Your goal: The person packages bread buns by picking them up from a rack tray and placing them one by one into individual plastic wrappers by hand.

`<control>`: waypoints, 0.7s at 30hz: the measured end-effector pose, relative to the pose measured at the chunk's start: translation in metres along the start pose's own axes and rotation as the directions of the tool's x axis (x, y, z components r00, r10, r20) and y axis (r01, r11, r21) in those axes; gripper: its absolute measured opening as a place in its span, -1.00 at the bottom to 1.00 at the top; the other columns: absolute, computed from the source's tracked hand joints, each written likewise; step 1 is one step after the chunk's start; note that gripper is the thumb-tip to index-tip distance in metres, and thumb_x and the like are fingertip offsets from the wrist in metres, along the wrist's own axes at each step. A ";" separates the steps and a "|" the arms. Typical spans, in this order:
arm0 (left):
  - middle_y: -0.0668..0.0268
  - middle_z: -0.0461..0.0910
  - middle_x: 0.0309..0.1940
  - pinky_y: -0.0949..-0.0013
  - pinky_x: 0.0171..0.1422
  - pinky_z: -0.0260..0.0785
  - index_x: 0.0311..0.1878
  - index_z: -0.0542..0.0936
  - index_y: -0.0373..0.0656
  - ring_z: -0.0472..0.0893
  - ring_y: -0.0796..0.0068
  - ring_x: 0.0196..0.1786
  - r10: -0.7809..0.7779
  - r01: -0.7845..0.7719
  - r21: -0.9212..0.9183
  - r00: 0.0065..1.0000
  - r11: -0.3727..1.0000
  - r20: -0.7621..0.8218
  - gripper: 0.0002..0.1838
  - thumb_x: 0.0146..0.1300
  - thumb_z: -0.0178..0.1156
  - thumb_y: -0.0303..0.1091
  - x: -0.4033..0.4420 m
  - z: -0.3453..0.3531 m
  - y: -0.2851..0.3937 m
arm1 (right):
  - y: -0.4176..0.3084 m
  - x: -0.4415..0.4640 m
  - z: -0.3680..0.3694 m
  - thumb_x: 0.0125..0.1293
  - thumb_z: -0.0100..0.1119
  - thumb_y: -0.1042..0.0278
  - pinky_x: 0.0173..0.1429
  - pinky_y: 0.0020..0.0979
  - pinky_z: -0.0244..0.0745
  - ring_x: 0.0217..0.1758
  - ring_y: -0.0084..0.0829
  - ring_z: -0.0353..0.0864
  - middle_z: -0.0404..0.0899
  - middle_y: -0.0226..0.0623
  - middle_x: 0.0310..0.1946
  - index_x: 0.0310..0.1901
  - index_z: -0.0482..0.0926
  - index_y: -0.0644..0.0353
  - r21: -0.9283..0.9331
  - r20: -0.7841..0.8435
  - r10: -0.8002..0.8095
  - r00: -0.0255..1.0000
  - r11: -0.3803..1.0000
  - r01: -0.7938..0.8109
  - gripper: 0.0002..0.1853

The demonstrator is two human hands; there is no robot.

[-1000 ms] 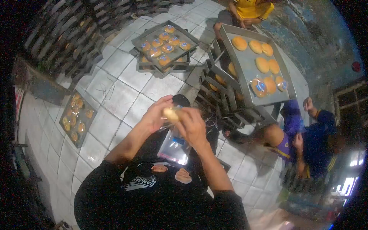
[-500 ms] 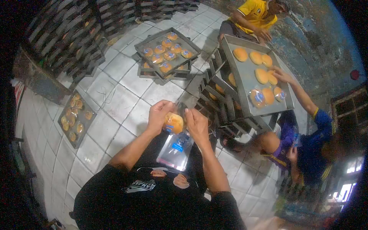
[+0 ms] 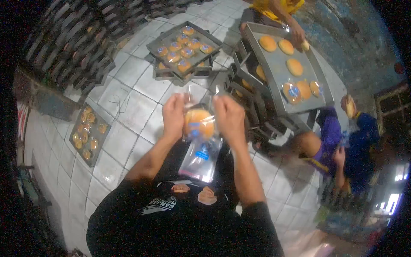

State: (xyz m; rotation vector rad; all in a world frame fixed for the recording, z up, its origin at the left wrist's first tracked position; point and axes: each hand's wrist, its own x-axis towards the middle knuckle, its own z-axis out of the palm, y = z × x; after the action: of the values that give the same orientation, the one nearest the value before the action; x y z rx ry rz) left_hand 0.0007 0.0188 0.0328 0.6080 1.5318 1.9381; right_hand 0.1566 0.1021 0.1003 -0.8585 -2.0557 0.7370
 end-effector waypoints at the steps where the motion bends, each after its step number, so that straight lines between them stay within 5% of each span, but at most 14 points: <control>1: 0.29 0.67 -0.14 0.43 -0.01 0.48 -0.17 0.62 -0.29 0.62 0.50 -0.13 -0.011 0.010 -0.017 0.998 1.000 -0.058 -0.74 0.60 0.12 -0.30 0.008 -0.005 -0.005 | 0.031 0.000 0.000 0.58 0.14 0.19 -0.34 -0.45 0.30 -0.40 -0.64 0.40 0.47 -0.57 -0.51 -0.37 0.57 0.31 0.163 0.113 0.230 0.967 0.955 -0.246 -0.62; 2: 0.29 0.67 -0.14 0.43 -0.01 0.48 -0.17 0.62 -0.29 0.62 0.50 -0.13 -0.010 0.010 -0.011 0.999 1.000 -0.052 -0.74 0.60 0.12 -0.30 0.001 -0.013 -0.008 | 0.049 0.002 0.002 0.58 0.13 0.17 -0.33 -0.44 0.31 -0.39 -0.64 0.40 0.46 -0.57 -0.51 -0.35 0.59 0.31 0.294 0.260 0.406 0.876 0.831 -0.473 -0.61; 4: 0.24 0.63 -0.02 0.42 0.06 0.43 -0.23 0.64 -0.29 0.59 0.50 -0.05 0.334 -0.339 0.327 0.940 0.882 0.074 -0.75 0.55 0.17 -0.32 -0.011 -0.032 -0.014 | 0.057 -0.027 0.004 0.59 0.12 0.11 -0.33 -0.50 0.33 -0.40 -0.66 0.41 0.47 -0.57 -0.53 -0.30 0.65 0.25 0.303 0.297 0.429 0.853 0.805 -0.510 -0.62; 5: 0.20 0.59 0.07 0.39 0.13 0.42 -0.27 0.65 -0.28 0.58 0.49 0.01 0.144 -0.175 0.269 0.981 0.947 0.132 -0.76 0.52 0.20 -0.33 -0.022 -0.047 -0.024 | 0.055 -0.047 0.006 0.60 0.13 0.09 -0.40 -0.52 0.25 -0.48 -0.69 0.35 0.43 -0.60 -0.55 -0.34 0.60 0.16 0.302 0.345 0.483 0.804 0.754 -0.583 -0.63; 6: 0.20 0.59 0.07 0.39 0.13 0.42 -0.27 0.65 -0.28 0.58 0.49 0.01 0.120 -0.151 0.276 0.985 0.949 0.127 -0.76 0.52 0.20 -0.33 -0.033 -0.061 -0.045 | 0.052 -0.067 0.009 0.61 0.13 0.08 -0.47 -0.54 0.18 -0.56 -0.72 0.29 0.40 -0.63 -0.58 -0.37 0.55 0.08 0.296 0.387 0.533 0.752 0.700 -0.649 -0.63; 9: 0.24 0.62 0.01 0.45 0.08 0.37 -0.22 0.70 -0.31 0.57 0.51 -0.07 -0.254 0.239 0.097 0.946 0.966 0.199 -0.79 0.49 0.22 -0.35 -0.039 -0.075 -0.082 | 0.079 -0.124 0.037 0.61 0.15 0.15 -0.22 -0.43 0.61 -0.35 -0.47 0.68 0.71 -0.27 -0.29 -0.17 0.64 0.23 0.407 0.569 0.607 0.555 0.379 -0.831 -0.70; 10: 0.24 0.62 0.01 0.45 0.08 0.37 -0.22 0.70 -0.31 0.57 0.51 -0.07 -0.258 0.242 0.103 0.946 0.965 0.197 -0.79 0.49 0.22 -0.35 -0.032 -0.071 -0.078 | 0.074 -0.119 0.038 0.61 0.15 0.15 -0.22 -0.43 0.61 -0.35 -0.47 0.68 0.71 -0.27 -0.29 -0.17 0.64 0.23 0.408 0.572 0.606 0.552 0.373 -0.833 -0.70; 13: 0.21 0.68 0.03 0.42 0.15 0.40 -0.04 0.69 -0.37 0.60 0.51 0.04 -0.294 0.418 -0.284 0.872 0.863 0.390 -0.78 0.48 0.24 -0.37 -0.011 -0.051 -0.055 | 0.044 -0.101 0.020 0.60 0.12 0.26 0.06 -0.39 0.62 -0.13 -0.46 0.71 0.75 -0.22 -0.14 -0.02 0.67 0.36 0.709 0.437 0.557 0.706 0.270 -0.651 -0.72; 14: 0.21 0.68 0.03 0.42 0.15 0.40 -0.04 0.69 -0.37 0.60 0.51 0.04 -0.284 0.415 -0.278 0.867 0.866 0.410 -0.78 0.48 0.24 -0.37 -0.004 -0.035 -0.044 | 0.049 -0.090 0.002 0.58 0.15 0.29 0.06 -0.42 0.59 -0.08 -0.50 0.68 0.74 -0.26 -0.11 -0.11 0.69 0.33 0.584 0.352 0.561 0.749 0.494 -0.644 -0.75; 15: 0.18 0.66 0.09 0.39 0.23 0.41 0.06 0.66 -0.35 0.60 0.48 0.11 -0.191 0.375 -0.407 0.885 0.833 0.424 -0.75 0.49 0.24 -0.35 -0.003 -0.013 -0.026 | 0.033 -0.069 -0.021 0.54 0.20 0.33 0.05 -0.44 0.55 -0.12 -0.52 0.67 0.74 -0.27 -0.13 -0.18 0.70 0.31 0.526 0.172 0.412 0.895 0.729 -0.437 -0.79; 16: 0.16 0.65 0.16 0.36 0.30 0.41 0.16 0.63 -0.33 0.61 0.45 0.19 -0.105 0.341 -0.529 0.899 0.777 0.425 -0.69 0.50 0.24 -0.33 -0.003 0.006 -0.009 | 0.031 -0.050 -0.046 0.49 0.24 0.35 0.00 -0.44 0.53 -0.16 -0.52 0.64 0.74 -0.26 -0.18 -0.18 0.67 0.31 0.145 -0.028 0.216 0.976 0.967 -0.210 -0.82; 18: 0.13 0.59 0.29 0.27 0.44 0.38 0.35 0.52 -0.26 0.57 0.36 0.32 -0.095 0.354 -0.514 0.881 0.781 0.464 -0.56 0.51 0.24 -0.28 -0.002 0.022 0.003 | 0.021 -0.007 -0.088 0.42 0.26 0.45 -0.04 -0.35 0.56 -0.19 -0.30 0.68 0.73 -0.14 -0.15 -0.16 0.68 0.32 -0.201 -0.249 -0.111 0.962 0.978 0.061 -0.89; 20: 0.13 0.55 0.35 0.25 0.37 0.43 0.41 0.46 -0.24 0.57 0.32 0.33 -0.073 0.068 0.028 0.883 0.997 0.464 -0.53 0.53 0.21 -0.30 -0.007 0.020 -0.016 | 0.023 0.013 -0.120 0.42 0.27 0.46 0.02 -0.25 0.59 -0.13 -0.11 0.70 0.71 -0.07 -0.01 -0.01 0.66 0.30 -0.332 -0.246 -0.098 0.964 0.943 0.011 -0.82; 21: 0.07 0.51 0.41 0.22 0.41 0.41 0.44 0.44 -0.24 0.54 0.29 0.40 -0.122 0.101 0.069 0.846 0.992 0.518 -0.48 0.48 0.26 -0.32 -0.020 0.012 -0.026 | 0.026 0.022 -0.128 0.42 0.27 0.45 0.06 -0.21 0.60 -0.06 -0.06 0.71 0.69 -0.04 0.05 0.08 0.63 0.29 -0.529 -0.265 -0.240 0.934 0.846 0.067 -0.75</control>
State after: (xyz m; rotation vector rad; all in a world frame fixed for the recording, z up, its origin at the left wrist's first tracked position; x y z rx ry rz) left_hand 0.0271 0.0176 0.0101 0.9502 1.2227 1.4888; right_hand 0.2595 0.1611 0.1590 -1.0067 -2.0092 -0.0667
